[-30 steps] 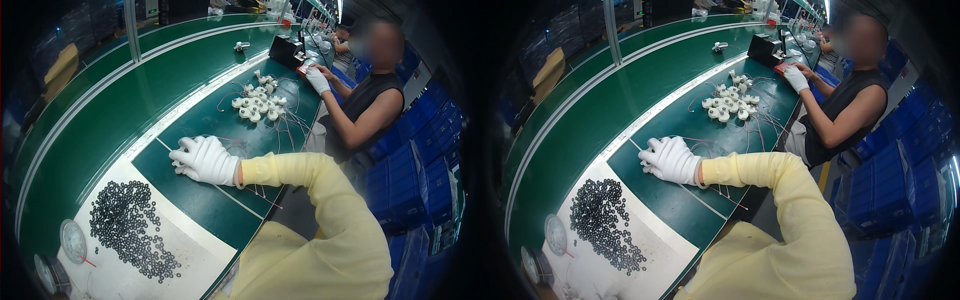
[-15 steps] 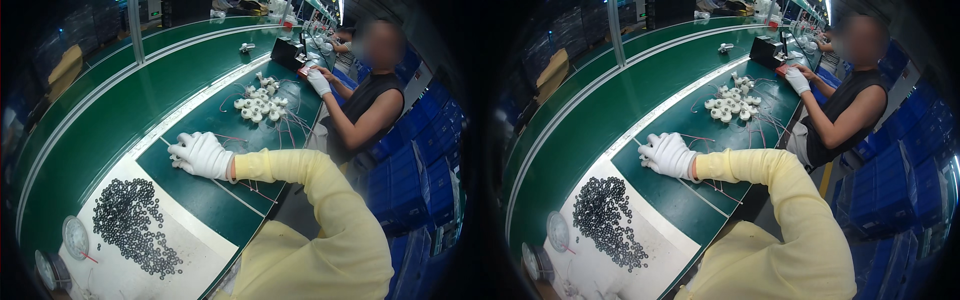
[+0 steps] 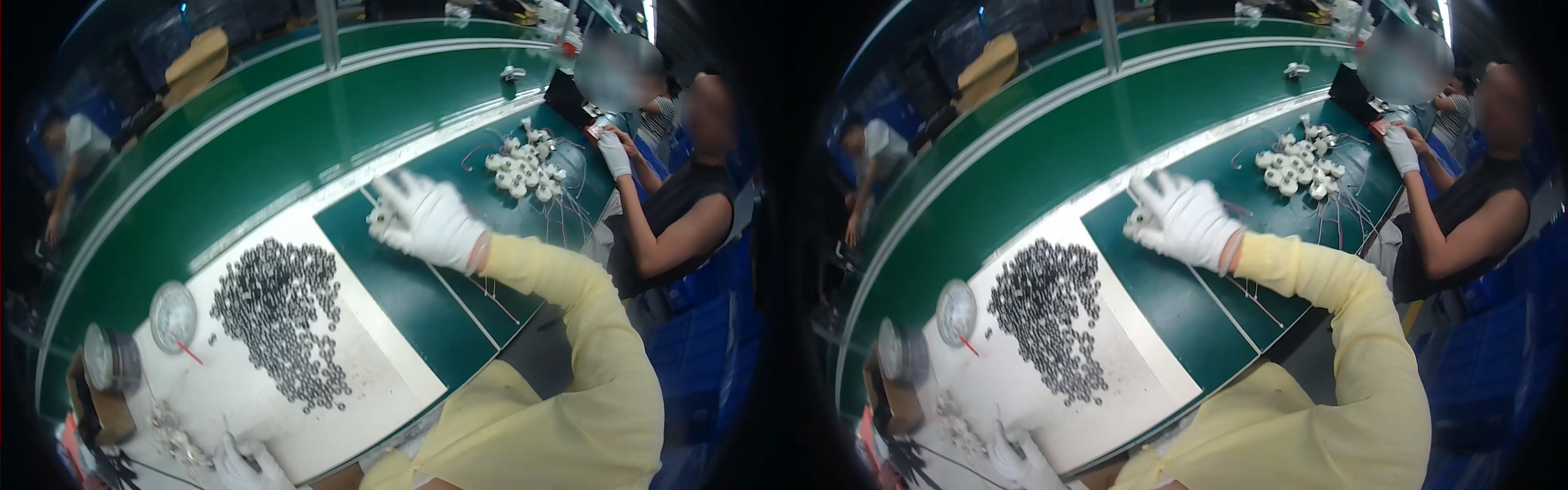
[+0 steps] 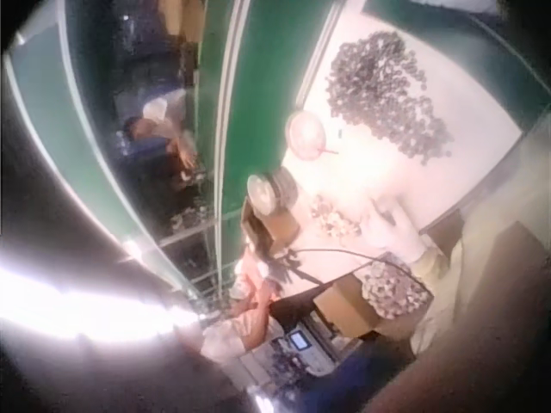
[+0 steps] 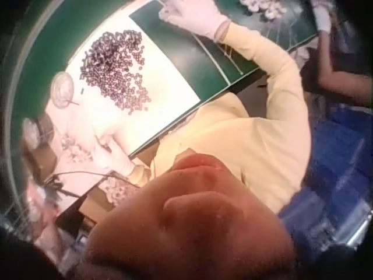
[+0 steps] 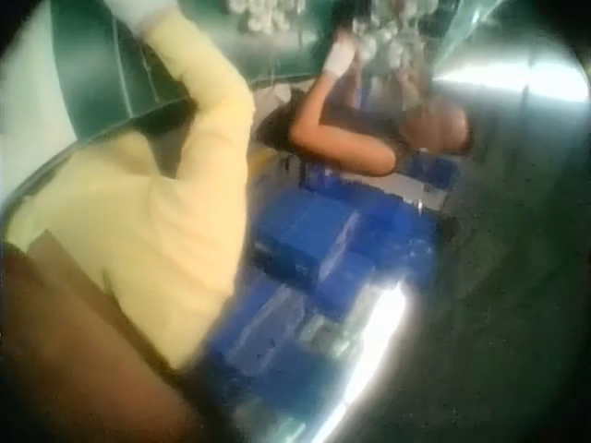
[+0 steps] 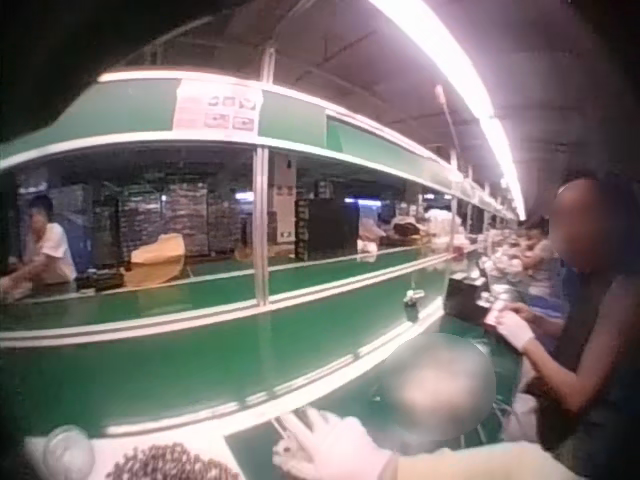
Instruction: The person assembles small white electronic components by hand at a factory workstation. They pick up white plastic housings and metal washers from a pile, insert the washers into the housings, and place the assembled units onto a green work surface. The process is repetitive, involving picking, inserting, and placing components one at a time.
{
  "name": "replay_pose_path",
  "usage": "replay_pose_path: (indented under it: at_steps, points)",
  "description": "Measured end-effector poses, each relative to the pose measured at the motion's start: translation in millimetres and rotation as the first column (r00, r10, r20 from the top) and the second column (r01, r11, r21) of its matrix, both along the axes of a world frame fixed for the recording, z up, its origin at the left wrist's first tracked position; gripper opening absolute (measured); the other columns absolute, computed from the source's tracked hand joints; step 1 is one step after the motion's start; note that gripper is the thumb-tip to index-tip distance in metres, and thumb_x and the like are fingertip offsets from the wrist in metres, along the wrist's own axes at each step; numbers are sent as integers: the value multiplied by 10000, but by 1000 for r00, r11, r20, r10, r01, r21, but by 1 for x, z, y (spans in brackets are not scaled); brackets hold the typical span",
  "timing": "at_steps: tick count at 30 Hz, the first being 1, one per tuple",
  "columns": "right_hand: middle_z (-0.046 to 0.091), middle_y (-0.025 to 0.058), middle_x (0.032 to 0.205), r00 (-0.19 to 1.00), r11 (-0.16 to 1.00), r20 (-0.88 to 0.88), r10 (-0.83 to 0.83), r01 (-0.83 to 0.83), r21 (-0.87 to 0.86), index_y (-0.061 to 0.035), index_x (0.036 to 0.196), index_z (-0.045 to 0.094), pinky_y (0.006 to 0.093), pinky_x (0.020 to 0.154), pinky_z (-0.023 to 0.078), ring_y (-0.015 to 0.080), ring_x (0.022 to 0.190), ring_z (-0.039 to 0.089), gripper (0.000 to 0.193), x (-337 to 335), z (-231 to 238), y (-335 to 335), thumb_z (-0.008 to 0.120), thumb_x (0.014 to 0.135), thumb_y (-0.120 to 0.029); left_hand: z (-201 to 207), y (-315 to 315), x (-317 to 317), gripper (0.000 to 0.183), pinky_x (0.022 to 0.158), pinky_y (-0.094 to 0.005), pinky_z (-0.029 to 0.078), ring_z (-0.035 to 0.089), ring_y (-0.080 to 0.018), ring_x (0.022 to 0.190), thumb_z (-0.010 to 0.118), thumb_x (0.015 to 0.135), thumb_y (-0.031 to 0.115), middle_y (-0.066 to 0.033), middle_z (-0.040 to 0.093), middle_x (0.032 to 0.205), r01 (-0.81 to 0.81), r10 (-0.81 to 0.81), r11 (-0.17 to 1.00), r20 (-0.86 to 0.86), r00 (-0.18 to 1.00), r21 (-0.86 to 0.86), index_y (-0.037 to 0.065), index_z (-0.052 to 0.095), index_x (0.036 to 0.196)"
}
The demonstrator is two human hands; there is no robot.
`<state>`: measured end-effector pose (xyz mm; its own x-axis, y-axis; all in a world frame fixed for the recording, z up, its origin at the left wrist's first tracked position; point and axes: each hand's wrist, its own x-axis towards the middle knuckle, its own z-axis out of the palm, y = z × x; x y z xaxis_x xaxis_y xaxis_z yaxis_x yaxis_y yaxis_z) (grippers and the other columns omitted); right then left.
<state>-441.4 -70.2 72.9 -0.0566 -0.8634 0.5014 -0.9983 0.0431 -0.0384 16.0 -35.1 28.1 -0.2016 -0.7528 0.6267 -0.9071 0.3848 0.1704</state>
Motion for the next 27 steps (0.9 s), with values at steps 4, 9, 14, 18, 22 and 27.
replay_pose_path:
  at_steps: [4,9,14,18,22,27]
  points:
    - [675,183,1027,999,1000,39,-25,25,-4,-29,1321,597,470,765,546,380,914,680,432,-23,22,24,634,988,-302,-31,6,22,381,777,-448,493,601,-336,915,664,955,47,-178,651,1127,31,-31,1000,-26,999,-4,-4,639,1332]
    - [744,155,1022,983,966,80,-166,146,213,-105,1244,705,439,785,581,345,908,716,302,-53,1,54,632,985,-242,-28,7,24,402,781,-422,498,609,-323,933,665,955,34,-182,646,1151,49,-42,996,-83,996,73,-9,620,1352]
    - [767,142,1026,967,961,183,-178,130,246,-109,1213,732,439,827,588,341,920,733,278,-51,-1,48,654,968,-214,-31,4,23,410,765,-409,498,605,-312,915,678,947,42,-182,644,1157,61,-62,998,-44,997,-15,-9,625,1350]
    - [768,147,1020,955,961,237,-181,120,249,-109,1208,738,426,840,590,336,932,736,272,-54,-5,45,654,971,-213,-34,2,24,373,730,-405,493,597,-303,872,655,958,20,-181,653,1138,40,-39,999,-67,997,6,-17,639,1329]
    - [766,156,1027,931,961,309,-195,118,251,-100,1217,737,413,835,590,324,944,739,276,-50,5,47,641,981,-206,-33,3,22,354,698,-395,482,579,-288,836,640,965,8,-173,655,1101,22,-23,1000,-61,998,-18,-18,648,1318]
    - [763,159,993,929,972,305,-208,160,175,-87,1237,728,397,772,589,330,871,740,299,-50,4,56,665,967,-200,7,0,-3,378,733,-482,515,621,-384,777,702,966,262,-205,691,873,22,-19,998,52,998,-57,3,732,1240]
